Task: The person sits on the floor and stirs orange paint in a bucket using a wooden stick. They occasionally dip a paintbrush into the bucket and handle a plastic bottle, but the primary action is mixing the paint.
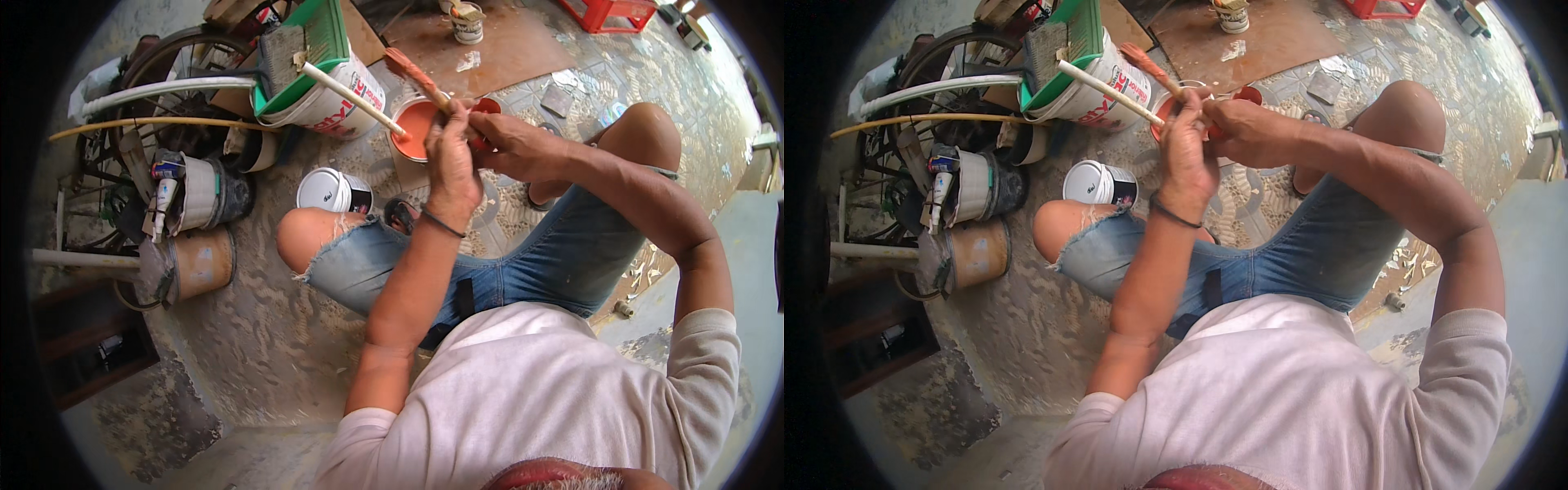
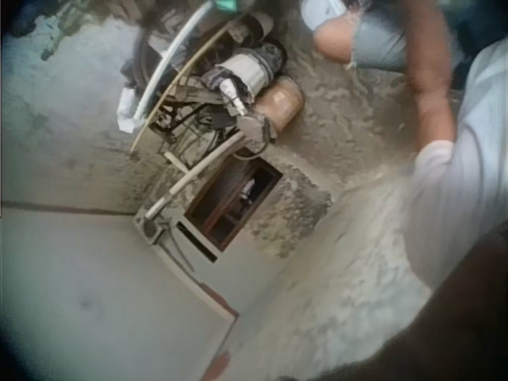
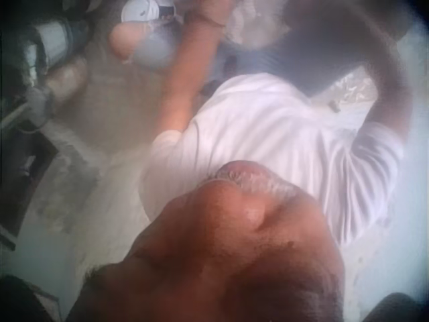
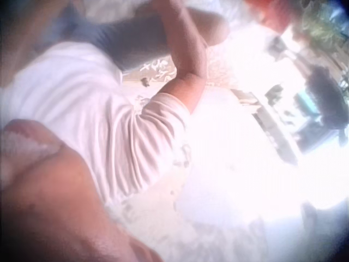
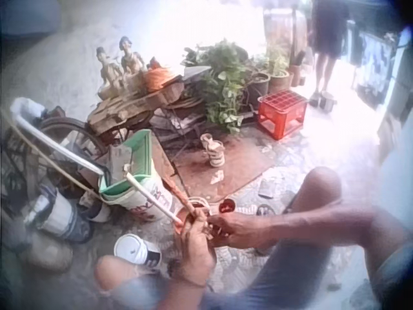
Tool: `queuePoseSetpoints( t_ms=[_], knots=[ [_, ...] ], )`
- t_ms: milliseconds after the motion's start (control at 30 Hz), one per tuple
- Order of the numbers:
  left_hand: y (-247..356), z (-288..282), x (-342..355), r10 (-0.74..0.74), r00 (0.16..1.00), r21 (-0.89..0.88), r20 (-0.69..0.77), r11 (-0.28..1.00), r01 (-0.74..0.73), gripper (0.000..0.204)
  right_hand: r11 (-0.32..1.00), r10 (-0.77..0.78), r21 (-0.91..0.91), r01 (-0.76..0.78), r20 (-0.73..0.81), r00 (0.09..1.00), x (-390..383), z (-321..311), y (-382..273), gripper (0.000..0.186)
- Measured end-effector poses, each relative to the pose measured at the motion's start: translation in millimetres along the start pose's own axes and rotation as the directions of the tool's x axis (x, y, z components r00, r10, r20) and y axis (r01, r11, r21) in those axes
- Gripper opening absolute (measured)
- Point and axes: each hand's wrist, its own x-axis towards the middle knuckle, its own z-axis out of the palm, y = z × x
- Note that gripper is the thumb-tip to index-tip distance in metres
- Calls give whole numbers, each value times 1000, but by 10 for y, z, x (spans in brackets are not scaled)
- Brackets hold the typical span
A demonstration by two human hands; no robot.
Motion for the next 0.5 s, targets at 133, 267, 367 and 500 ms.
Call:
queuePoseSetpoints(
  t_ms=[133,267,367,500],
  knots=[
    [-119,204,35,-74,995,76,70,995,69,40,934,204,329,-138,-177,963,-28,-9,135,17],
    [-87,20,196,-36,998,85,58,996,31,22,773,388,606,-188,-217,896,123,-384,435,14],
    [447,-91,24,241,969,120,-48,965,-234,16,582,607,770,-264,-195,771,619,-491,363,22],
    [1454,-232,-177,762,646,247,42,619,-746,20,664,677,604,-441,-235,698,1647,-228,1633,34]
  ],
)
